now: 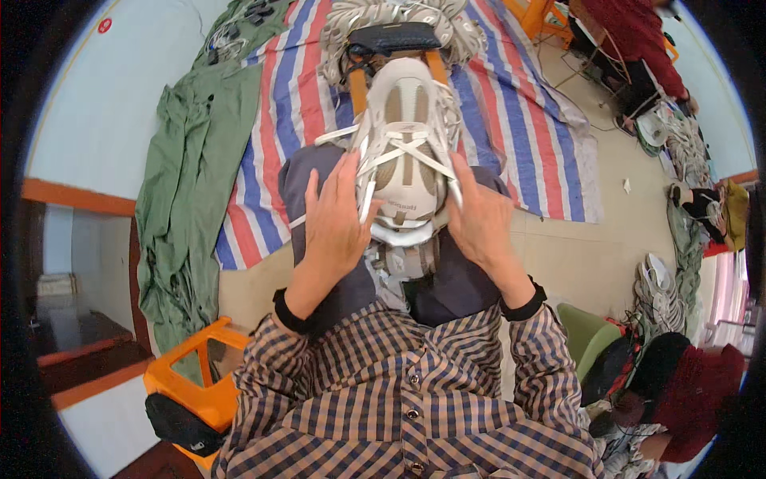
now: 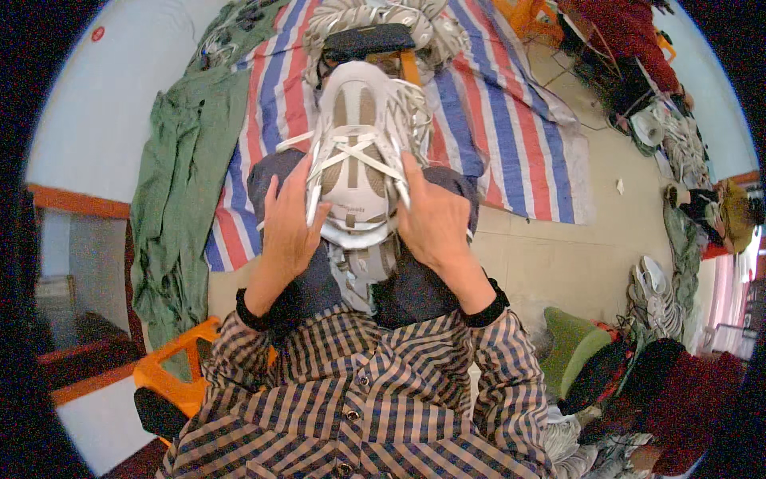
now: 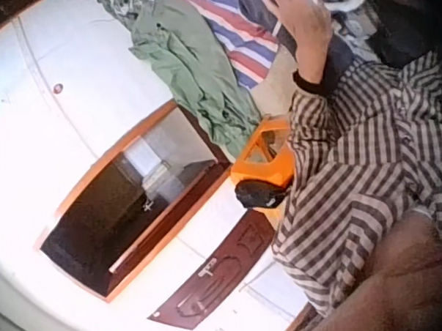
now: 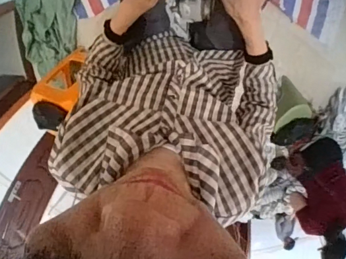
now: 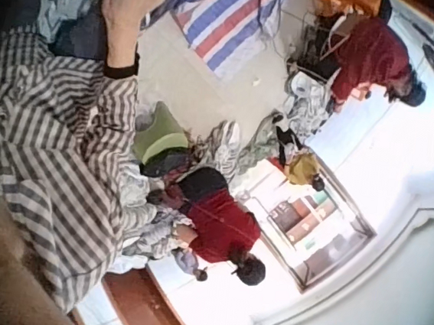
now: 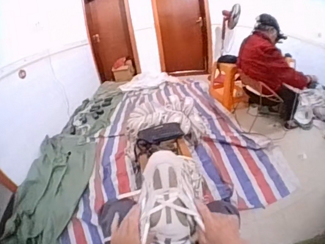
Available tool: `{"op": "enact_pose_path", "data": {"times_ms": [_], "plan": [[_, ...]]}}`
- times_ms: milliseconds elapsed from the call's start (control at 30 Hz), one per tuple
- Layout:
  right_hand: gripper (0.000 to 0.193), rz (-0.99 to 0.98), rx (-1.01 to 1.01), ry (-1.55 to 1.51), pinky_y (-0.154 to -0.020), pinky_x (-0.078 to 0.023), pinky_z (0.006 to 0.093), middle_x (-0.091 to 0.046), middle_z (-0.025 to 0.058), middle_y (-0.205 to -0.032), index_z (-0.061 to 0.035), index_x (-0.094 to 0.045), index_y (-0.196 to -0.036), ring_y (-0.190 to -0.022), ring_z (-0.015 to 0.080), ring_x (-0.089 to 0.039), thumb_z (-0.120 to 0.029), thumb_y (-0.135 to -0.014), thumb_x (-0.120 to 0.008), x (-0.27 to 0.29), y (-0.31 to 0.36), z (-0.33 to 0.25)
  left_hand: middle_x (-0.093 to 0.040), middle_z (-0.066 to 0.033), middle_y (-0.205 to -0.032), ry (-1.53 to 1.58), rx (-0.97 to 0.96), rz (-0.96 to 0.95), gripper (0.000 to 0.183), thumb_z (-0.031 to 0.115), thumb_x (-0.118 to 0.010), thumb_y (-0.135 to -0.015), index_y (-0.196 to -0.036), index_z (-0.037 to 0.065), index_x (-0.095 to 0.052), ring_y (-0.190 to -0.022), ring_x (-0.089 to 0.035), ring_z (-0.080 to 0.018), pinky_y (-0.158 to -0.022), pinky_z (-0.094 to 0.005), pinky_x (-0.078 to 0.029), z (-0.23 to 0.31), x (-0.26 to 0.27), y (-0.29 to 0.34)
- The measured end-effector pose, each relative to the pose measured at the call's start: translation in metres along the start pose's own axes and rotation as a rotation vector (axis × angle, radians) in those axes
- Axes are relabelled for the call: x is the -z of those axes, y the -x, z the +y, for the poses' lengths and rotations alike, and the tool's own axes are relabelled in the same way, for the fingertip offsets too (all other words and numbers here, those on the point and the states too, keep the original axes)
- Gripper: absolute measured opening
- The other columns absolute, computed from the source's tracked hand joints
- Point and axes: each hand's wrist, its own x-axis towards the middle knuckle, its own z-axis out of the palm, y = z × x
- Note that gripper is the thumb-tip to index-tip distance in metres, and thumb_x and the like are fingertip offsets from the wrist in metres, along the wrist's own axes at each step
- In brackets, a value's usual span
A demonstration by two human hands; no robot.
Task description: The recorder is threading laces through the eyelets of a shoe held in their lap.
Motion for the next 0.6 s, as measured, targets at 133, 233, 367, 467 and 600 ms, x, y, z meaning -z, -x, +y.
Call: {"op": "enact_pose_path", "data": {"times_ms": [133, 233, 367, 467, 600], "plan": [[0.061, 0.070, 0.081, -0.075, -0.055, -0.042, 0.0419, -0.059, 0.0135, -0.068, -0.0037, -0.042, -0.141, -0.061, 0.0311, -0.060, -0.008, -0.082, -0.057, -0.005, 0.013, 0.002, -0.047, -0.0158, -0.138, -0.062, -0.068, -0.029, 0.058, 0.022, -0.060, -0.090, -0.140, 0.005, -0.039, -0.131, -0.043, -0.0306, -0.110, -0.0593, -0.022, -0.018, 0.009, -0.007], [0.064, 0.092, 0.160, -0.115, -0.055, -0.042, 0.0419, -0.057, 0.0130, -0.065, -0.0026, -0.042, -0.142, -0.059, 0.0309, -0.058, -0.006, -0.080, -0.058, -0.002, 0.020, -0.008, -0.048, -0.0136, -0.138, -0.158, -0.075, 0.007, 0.048, 0.019, -0.060, -0.089, -0.135, 0.011, -0.048, -0.132, -0.041, -0.0310, -0.108, -0.0633, -0.020, -0.029, 0.014, -0.003], [0.067, 0.153, 0.164, -0.156, -0.054, -0.041, 0.0421, -0.051, 0.0115, -0.060, -0.0029, -0.043, -0.141, -0.056, 0.0300, -0.055, -0.003, -0.076, -0.060, -0.006, 0.020, -0.005, -0.043, -0.0127, -0.143, -0.166, -0.015, 0.024, 0.049, 0.016, -0.059, -0.087, -0.134, 0.009, -0.048, -0.139, -0.032, -0.0344, -0.111, -0.0596, -0.019, -0.028, 0.005, 0.000], [0.067, 0.127, 0.148, -0.165, -0.054, -0.041, 0.0420, -0.052, 0.0119, -0.061, -0.0031, -0.043, -0.142, -0.056, 0.0300, -0.055, -0.004, -0.077, -0.060, -0.009, 0.026, 0.000, -0.043, -0.0151, -0.143, -0.123, 0.015, 0.000, 0.051, 0.016, -0.061, -0.087, -0.134, 0.007, -0.047, -0.139, -0.031, -0.0366, -0.111, -0.0592, -0.021, -0.022, 0.003, 0.007], [0.067, 0.140, 0.129, -0.203, -0.055, -0.043, 0.0407, -0.055, 0.0119, -0.063, -0.0040, -0.045, -0.141, -0.056, 0.0290, -0.056, -0.005, -0.076, -0.062, -0.008, 0.029, 0.000, -0.046, -0.0152, -0.142, -0.120, 0.041, -0.063, 0.054, 0.023, -0.064, -0.086, -0.134, 0.007, -0.048, -0.139, -0.031, -0.0344, -0.111, -0.0583, -0.022, -0.012, 0.011, 0.006]]}}
